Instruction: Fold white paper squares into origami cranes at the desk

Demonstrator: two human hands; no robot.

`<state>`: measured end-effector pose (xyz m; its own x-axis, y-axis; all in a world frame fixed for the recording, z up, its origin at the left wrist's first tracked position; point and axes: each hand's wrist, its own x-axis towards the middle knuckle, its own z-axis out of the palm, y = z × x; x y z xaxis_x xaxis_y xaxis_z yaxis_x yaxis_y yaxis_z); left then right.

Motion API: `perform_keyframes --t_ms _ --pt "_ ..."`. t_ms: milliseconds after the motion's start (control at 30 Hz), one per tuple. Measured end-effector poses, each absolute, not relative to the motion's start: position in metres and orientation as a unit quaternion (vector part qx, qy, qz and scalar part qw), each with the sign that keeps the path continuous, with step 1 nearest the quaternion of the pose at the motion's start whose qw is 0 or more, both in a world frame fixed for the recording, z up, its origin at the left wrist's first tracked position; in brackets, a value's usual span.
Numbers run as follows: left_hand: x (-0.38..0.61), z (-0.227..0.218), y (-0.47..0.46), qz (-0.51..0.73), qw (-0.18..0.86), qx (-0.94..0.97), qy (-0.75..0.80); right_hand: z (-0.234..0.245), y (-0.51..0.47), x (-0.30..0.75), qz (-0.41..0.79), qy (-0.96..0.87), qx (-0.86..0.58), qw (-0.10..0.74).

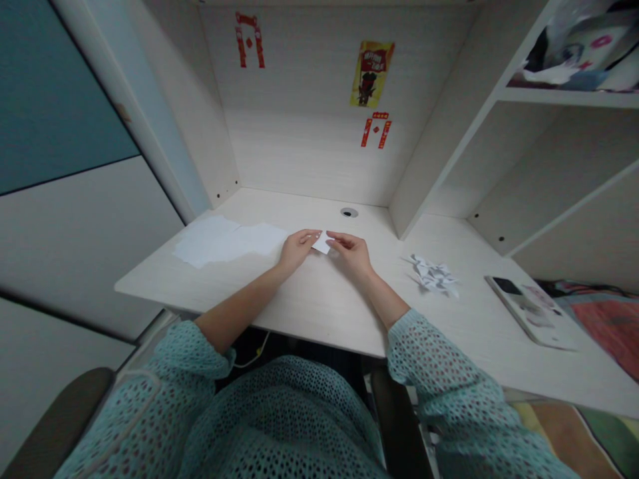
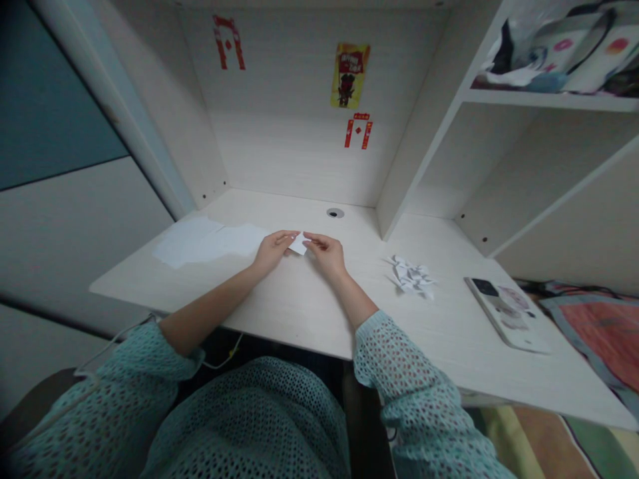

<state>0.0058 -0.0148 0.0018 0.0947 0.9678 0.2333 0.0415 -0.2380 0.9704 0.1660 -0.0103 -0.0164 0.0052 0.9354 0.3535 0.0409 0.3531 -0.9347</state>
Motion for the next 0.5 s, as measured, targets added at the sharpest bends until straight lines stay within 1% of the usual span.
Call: perform_keyframes --t_ms 200,367,500 --pt "0.006 0.009 -0.021 0.514 0.461 0.608 0.391 -0.015 -0.009 0.168 0.399 -0.564 -0.402 0.602" --pt "0.007 0.005 -0.018 0.523 0.452 0.621 0.369 -0.009 -0.013 0.169 0.397 -0.562 -0.407 0.601" --pt "0.006 0.003 -0.014 0.538 0.448 0.606 0.379 -0.004 -0.015 0.169 0.377 -0.604 -0.382 0.589"
